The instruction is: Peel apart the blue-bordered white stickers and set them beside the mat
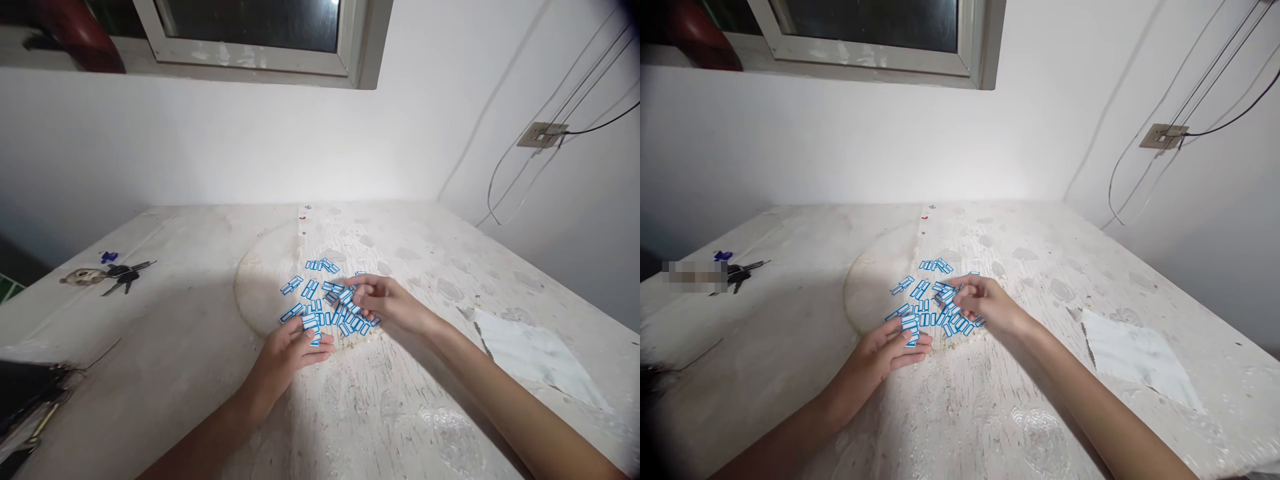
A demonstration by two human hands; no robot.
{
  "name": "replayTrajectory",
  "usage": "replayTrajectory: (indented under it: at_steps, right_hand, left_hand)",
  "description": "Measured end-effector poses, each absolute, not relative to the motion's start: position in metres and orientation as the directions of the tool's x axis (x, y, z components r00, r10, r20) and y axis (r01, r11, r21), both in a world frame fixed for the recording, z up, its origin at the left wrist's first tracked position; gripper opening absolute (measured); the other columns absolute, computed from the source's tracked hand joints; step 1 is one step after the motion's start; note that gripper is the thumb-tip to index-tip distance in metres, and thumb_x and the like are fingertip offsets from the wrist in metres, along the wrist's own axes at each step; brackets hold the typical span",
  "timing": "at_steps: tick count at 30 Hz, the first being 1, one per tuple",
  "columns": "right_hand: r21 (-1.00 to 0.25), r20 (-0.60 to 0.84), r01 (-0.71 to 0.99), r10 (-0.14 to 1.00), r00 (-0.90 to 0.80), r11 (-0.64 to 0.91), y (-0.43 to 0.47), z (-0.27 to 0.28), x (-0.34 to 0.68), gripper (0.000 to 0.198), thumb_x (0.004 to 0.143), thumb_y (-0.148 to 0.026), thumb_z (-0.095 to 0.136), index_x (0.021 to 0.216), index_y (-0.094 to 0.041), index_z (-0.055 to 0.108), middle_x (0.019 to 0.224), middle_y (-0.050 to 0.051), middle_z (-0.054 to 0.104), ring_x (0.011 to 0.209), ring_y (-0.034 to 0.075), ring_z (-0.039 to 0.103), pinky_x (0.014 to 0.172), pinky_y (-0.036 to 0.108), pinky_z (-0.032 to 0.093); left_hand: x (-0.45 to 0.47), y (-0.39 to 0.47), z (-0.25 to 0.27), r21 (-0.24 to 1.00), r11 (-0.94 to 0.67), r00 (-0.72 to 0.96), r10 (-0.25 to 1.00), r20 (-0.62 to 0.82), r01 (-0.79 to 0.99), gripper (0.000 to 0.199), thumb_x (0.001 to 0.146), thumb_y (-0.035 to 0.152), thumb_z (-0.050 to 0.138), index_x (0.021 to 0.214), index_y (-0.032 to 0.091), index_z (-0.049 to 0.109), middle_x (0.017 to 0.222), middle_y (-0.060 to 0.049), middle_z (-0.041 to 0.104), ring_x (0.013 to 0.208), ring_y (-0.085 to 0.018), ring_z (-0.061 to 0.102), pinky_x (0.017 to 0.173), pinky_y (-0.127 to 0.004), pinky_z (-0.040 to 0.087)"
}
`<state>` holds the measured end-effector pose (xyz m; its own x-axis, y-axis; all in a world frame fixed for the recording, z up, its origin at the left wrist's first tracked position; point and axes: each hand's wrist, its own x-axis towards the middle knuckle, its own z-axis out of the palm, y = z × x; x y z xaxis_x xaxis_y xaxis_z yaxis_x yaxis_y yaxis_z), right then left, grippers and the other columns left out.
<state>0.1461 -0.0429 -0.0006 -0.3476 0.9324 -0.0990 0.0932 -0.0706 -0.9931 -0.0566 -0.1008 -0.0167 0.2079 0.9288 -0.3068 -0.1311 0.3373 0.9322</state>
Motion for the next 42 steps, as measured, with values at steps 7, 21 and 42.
replayTrajectory:
  at_steps: [7,21,42]
  right_hand:
    - [-0.985,-0.096,-0.081,0.870,-0.483,-0.153,-0.069,-0.022,0.112,0.026,0.069,-0.029,0.065,0.091,-0.016,0.058,0.064,-0.002,0.056,0.049,0.009,0.050,0.047,0.022,0.037]
    - [-0.998,-0.009,0.058,0.932,-0.364,0.013,-0.078,-0.030,0.103,0.017,0.077,-0.030,0.062,0.081,-0.017,0.052,0.055,-0.005,0.051,0.050,0.010,0.047,0.051,0.024,0.038]
    - [-0.959,0.187,0.116,0.887,-0.422,0.257,-0.080,-0.023,0.107,0.008,0.083,-0.026,0.057,0.080,-0.019,0.059,0.063,-0.002,0.048,0.059,0.012,0.048,0.055,0.026,0.037]
  left_hand:
    - [-0.053,-0.104,-0.027,0.944,0.310,0.268,0.924,-0.273,-0.110,0.032,0.080,0.036,0.060,0.101,0.013,0.056,0.091,-0.011,0.071,0.087,-0.024,0.068,0.083,-0.036,0.052]
    - [-0.047,-0.111,-0.026,0.951,0.293,0.301,0.920,-0.252,-0.097,0.039,0.081,0.047,0.056,0.102,0.014,0.056,0.087,-0.010,0.070,0.084,-0.024,0.068,0.082,-0.037,0.052]
    - [-0.056,-0.105,-0.014,0.953,0.300,0.358,0.887,-0.291,0.030,0.037,0.083,0.050,0.043,0.077,0.014,0.051,0.066,-0.004,0.057,0.053,-0.013,0.054,0.050,-0.025,0.042]
